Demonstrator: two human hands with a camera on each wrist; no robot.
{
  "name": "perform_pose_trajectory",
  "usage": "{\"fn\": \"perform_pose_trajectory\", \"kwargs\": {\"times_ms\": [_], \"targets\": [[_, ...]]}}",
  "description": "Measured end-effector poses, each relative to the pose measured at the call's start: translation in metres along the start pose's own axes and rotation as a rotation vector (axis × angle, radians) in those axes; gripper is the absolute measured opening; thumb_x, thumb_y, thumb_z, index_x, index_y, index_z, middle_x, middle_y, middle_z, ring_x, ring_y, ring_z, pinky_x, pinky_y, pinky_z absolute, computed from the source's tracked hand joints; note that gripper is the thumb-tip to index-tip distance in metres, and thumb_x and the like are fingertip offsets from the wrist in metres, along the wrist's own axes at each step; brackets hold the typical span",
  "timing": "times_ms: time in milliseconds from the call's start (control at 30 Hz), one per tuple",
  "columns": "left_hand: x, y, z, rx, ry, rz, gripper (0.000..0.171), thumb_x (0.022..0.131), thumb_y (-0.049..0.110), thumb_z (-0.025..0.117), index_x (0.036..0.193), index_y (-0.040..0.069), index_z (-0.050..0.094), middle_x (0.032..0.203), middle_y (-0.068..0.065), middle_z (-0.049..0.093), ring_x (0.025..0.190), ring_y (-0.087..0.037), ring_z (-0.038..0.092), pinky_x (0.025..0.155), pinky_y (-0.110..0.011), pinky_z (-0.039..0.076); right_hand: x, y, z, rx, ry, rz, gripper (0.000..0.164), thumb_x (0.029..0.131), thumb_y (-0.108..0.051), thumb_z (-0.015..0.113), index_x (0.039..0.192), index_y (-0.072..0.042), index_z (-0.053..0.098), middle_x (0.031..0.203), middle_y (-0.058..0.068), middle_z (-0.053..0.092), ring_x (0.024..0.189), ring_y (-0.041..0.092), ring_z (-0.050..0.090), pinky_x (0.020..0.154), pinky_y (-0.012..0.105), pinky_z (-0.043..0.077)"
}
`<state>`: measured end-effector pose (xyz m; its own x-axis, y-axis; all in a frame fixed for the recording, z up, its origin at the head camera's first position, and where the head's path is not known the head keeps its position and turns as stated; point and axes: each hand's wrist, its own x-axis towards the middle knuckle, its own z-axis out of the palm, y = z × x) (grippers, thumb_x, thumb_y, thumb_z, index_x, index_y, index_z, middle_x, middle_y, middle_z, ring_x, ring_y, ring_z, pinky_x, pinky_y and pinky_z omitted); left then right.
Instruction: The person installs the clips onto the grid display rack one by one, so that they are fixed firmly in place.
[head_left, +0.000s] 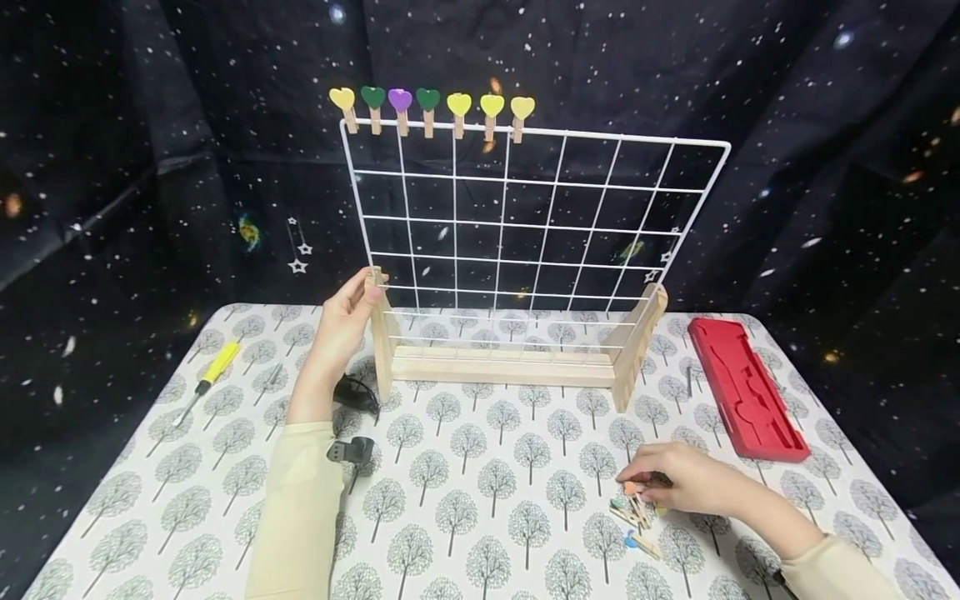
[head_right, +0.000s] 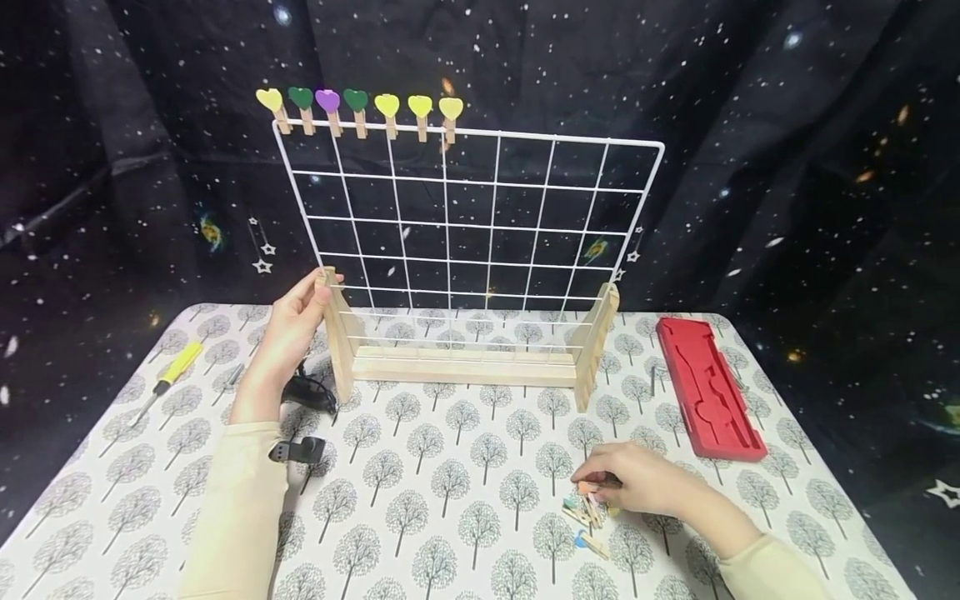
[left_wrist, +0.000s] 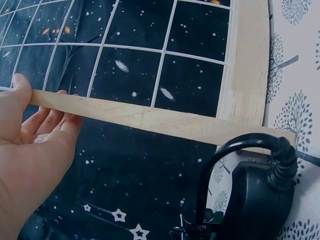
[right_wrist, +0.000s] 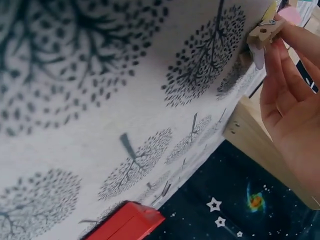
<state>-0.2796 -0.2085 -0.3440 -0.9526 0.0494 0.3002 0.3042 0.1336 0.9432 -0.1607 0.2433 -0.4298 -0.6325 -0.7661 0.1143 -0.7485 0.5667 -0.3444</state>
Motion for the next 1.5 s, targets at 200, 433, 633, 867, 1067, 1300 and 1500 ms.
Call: {"fn": "perform_pose_trajectory", "kwargs": {"times_ms": [200, 433, 633, 867, 1067, 1300, 1500], "targets": [[0.006, -0.015, -0.003, 0.017, 0.005, -0.021, 0.051, 0.086, 0.039, 0.047, 0.133, 0.021, 0.035, 0.127, 0.000, 0.048, 0.121, -0.015, 0.039, 0.104, -0.035, 0.026, 0.002, 0.000, 0.004, 0.028, 0.017, -0.008, 0.021, 0.074, -0.017, 0.068, 0.094, -0.021, 0.064, 0.080, -0.016, 0.054, 0.071, -0.003, 0.051, 0.062, 0.018, 0.048], [0.008, -0.020, -0.004, 0.039, 0.005, -0.006, 0.051, 0.086, 0.040, 0.047, 0.132, 0.023, 0.036, 0.127, 0.002, 0.048, 0.121, -0.014, 0.039, 0.104, -0.036, 0.026, 0.002, 0.000, 0.009, 0.021, 0.033, 0.088, 0.026, 0.075, -0.020, 0.067, 0.100, -0.013, 0.061, 0.080, -0.015, 0.055, 0.070, -0.003, 0.049, 0.059, 0.017, 0.047], [0.001, -0.006, -0.002, 0.020, 0.001, -0.022, 0.049, 0.088, 0.033, 0.046, 0.133, 0.017, 0.035, 0.129, -0.004, 0.046, 0.122, -0.018, 0.038, 0.105, -0.037, 0.025, 0.008, -0.003, -0.003, 0.008, 0.077, 0.112, 0.021, 0.076, -0.021, 0.067, 0.097, -0.018, 0.064, 0.085, -0.019, 0.056, 0.075, -0.002, 0.053, 0.066, 0.023, 0.049], [0.007, -0.017, -0.004, 0.024, 0.000, -0.001, 0.052, 0.086, 0.040, 0.046, 0.133, 0.022, 0.035, 0.128, 0.000, 0.047, 0.120, -0.014, 0.040, 0.104, -0.036, 0.026, 0.030, -0.008, -0.026, 0.047, 0.208, 0.102, 0.021, 0.074, -0.015, 0.068, 0.094, -0.019, 0.064, 0.082, -0.019, 0.059, 0.075, -0.001, 0.055, 0.067, 0.027, 0.050], [0.004, -0.013, -0.004, 0.023, -0.002, -0.018, 0.050, 0.086, 0.039, 0.046, 0.133, 0.023, 0.035, 0.128, 0.001, 0.047, 0.121, -0.014, 0.039, 0.105, -0.036, 0.025, 0.064, -0.023, -0.055, 0.071, 0.325, 0.190, 0.018, 0.075, -0.020, 0.067, 0.093, -0.017, 0.065, 0.077, -0.015, 0.061, 0.069, 0.001, 0.053, 0.058, 0.024, 0.048], [-0.002, 0.003, 0.001, -0.002, -0.009, -0.013, 0.048, 0.090, 0.030, 0.046, 0.134, 0.014, 0.034, 0.129, -0.007, 0.045, 0.122, -0.019, 0.037, 0.105, -0.037, 0.024, 0.109, -0.043, -0.096, 0.074, 0.590, 0.283, 0.020, 0.073, -0.032, 0.069, 0.091, -0.024, 0.067, 0.081, -0.012, 0.066, 0.069, 0.001, 0.057, 0.045, 0.019, 0.043], [-0.001, -0.003, -0.002, 0.000, -0.002, -0.011, 0.047, 0.089, 0.033, 0.046, 0.133, 0.018, 0.036, 0.128, -0.004, 0.047, 0.122, -0.017, 0.038, 0.105, -0.036, 0.024, 0.146, -0.082, -0.144, 0.123, 0.666, 0.225, 0.021, 0.075, -0.024, 0.068, 0.094, -0.016, 0.067, 0.083, -0.005, 0.068, 0.070, 0.003, 0.059, 0.054, 0.018, 0.046]]}}
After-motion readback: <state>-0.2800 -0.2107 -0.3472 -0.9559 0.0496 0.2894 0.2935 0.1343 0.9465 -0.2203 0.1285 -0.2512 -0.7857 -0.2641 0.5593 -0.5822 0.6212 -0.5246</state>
